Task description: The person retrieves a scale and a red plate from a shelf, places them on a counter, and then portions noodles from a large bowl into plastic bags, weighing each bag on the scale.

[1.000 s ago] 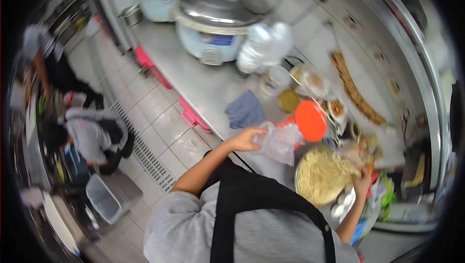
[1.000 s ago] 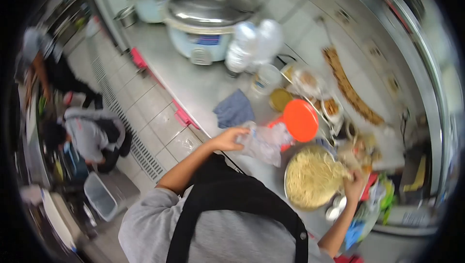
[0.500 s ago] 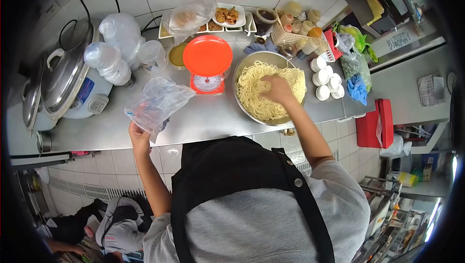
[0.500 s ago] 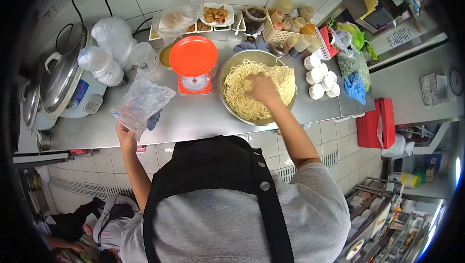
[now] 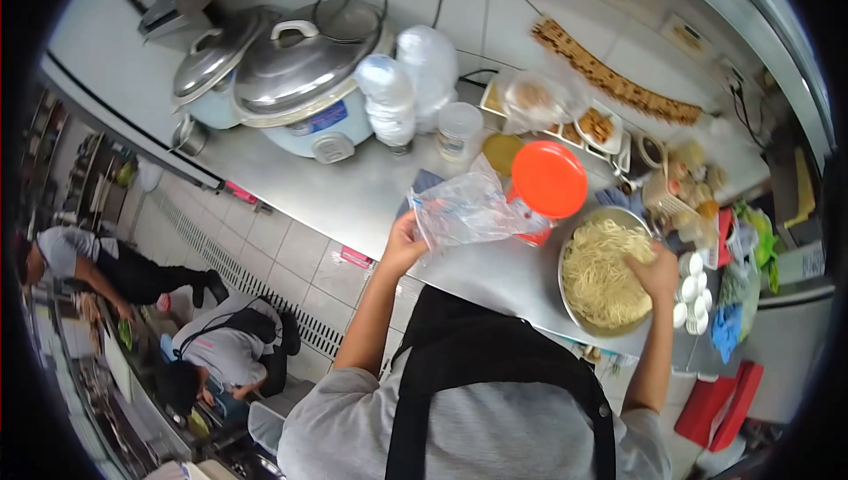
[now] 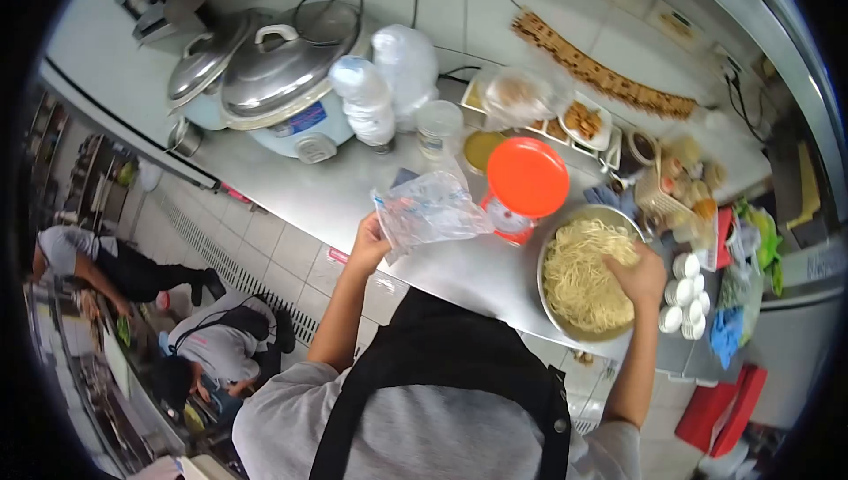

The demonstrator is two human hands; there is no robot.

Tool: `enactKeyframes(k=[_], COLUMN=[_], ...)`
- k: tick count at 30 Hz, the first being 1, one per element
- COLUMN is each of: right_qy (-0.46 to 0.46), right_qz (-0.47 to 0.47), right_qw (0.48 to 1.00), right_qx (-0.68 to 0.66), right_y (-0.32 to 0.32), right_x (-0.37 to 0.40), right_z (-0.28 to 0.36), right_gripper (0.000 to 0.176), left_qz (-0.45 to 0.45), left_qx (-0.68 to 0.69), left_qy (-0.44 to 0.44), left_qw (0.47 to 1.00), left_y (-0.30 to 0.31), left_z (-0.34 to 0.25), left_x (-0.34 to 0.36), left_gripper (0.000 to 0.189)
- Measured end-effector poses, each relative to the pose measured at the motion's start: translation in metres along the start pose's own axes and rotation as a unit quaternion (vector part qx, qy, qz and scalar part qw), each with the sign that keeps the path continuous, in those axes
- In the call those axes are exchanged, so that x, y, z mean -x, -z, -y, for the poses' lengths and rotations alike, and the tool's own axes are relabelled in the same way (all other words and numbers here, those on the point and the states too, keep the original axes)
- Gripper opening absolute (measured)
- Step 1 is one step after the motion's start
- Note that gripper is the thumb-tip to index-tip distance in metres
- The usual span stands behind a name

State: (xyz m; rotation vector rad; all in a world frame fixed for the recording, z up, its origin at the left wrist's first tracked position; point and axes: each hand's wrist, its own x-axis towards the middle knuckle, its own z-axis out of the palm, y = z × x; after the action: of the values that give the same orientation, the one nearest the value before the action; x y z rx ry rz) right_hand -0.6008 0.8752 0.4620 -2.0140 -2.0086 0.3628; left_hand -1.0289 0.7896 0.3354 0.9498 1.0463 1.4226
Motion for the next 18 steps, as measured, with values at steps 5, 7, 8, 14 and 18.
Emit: enactKeyframes(k=[5, 7, 8, 14, 18], right_qy=[0.163, 0.125, 0.092, 0.118, -0.006], right_qz=[-0.167, -0.128, -0.089, -0.326, -0.003], right_qw=[0.963, 0.976, 0.985, 0.920, 0.998], right_qx=[-0.134, -0.124, -0.115, -0.182, 0.064], right_y=[-0.031, -0.038, -0.039, -0.076, -0.086], right_x=[-0.003, 0.000, -0.002, 0.011, 0.019], right_z=[-0.033, -0.036, -0.037, -0.054, -0.061], right_gripper=[0.026, 0.024, 0.022, 0.025, 0.039], left_qz=[-0.016, -0.012, -0.016, -0.009, 0.022], left_qx=[0.008, 0.005, -0.007, -0.006, -0.127], left_qy=[0.009, 0.008, 0.007, 0.029, -0.052], left_qw=[1.000, 1.000, 1.000, 1.000, 0.990], left_y=[-0.002, -0.008, -0.010, -0.020, -0.033], left_z=[-0.004, -0.004, -0.004, -0.006, -0.006], left_x=[0.005, 0.006, 0.005, 0.000, -0.009], left_gripper=[0.054, 0.054, 0.054, 0.058, 0.064])
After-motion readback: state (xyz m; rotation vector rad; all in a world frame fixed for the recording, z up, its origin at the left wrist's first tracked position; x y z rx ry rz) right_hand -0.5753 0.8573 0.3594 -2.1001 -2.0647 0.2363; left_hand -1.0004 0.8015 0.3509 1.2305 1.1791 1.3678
